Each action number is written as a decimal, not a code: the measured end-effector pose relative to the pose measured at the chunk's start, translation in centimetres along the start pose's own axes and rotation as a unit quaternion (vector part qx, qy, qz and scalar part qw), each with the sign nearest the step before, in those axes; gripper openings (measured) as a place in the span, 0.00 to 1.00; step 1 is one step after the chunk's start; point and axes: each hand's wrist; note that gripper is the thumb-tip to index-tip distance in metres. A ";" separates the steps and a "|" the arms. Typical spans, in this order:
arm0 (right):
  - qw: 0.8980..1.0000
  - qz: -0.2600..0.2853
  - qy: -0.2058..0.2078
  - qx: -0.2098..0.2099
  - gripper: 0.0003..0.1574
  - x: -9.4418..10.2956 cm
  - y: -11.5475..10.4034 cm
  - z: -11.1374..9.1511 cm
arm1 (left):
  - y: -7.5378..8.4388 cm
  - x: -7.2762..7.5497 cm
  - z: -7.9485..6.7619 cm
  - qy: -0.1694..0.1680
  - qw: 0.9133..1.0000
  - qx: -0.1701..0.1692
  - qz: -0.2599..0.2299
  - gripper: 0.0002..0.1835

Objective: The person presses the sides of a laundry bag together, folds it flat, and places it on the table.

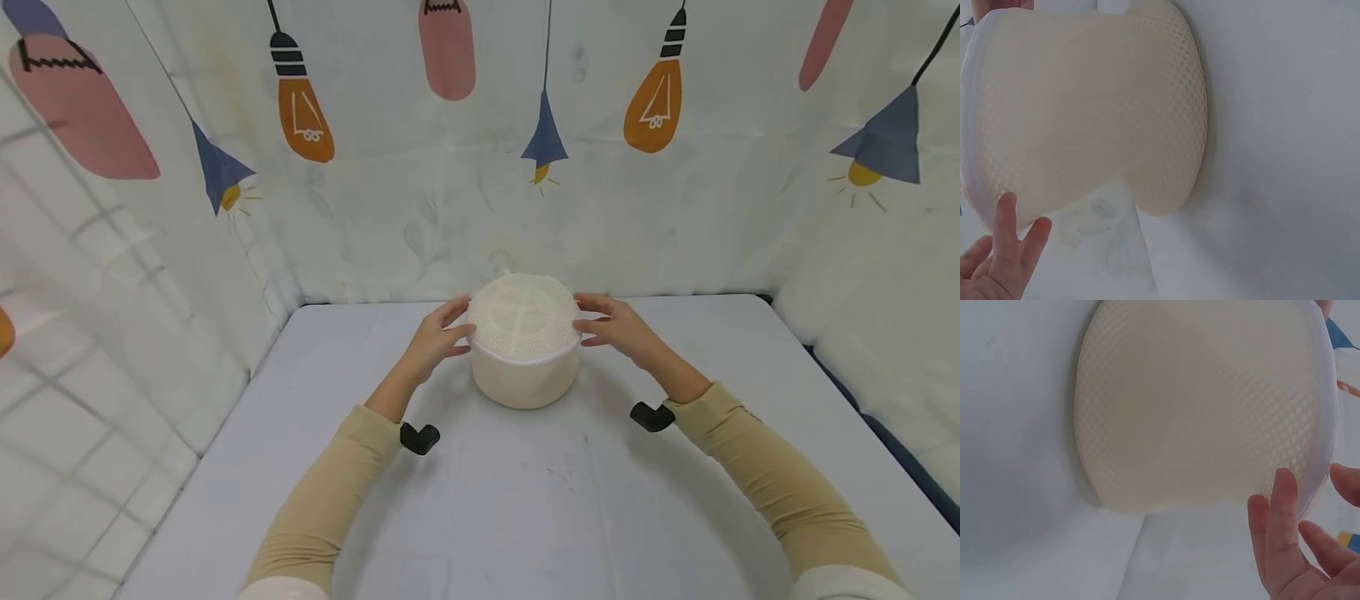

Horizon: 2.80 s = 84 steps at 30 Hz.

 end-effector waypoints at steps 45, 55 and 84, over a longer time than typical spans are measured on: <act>0.998 0.034 -0.022 -0.050 0.50 0.2 -0.2 0.5 | 0.1 -0.4 0.2 0.006 1.000 0.024 -0.011 0.34; 0.998 0.040 -0.024 -0.050 0.49 0.2 0.0 0.3 | 0.0 -0.5 0.1 0.006 1.000 0.024 -0.015 0.34; 0.997 0.048 -0.018 -0.057 0.49 0.0 0.9 0.5 | -0.6 -0.7 0.0 -0.002 0.999 0.021 -0.027 0.34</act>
Point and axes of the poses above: each hand's wrist, its own z-axis towards the middle knuckle, its own x-axis out of the back of the hand, y = z × x, and after that the axes turned 10 degrees about z, right-handed
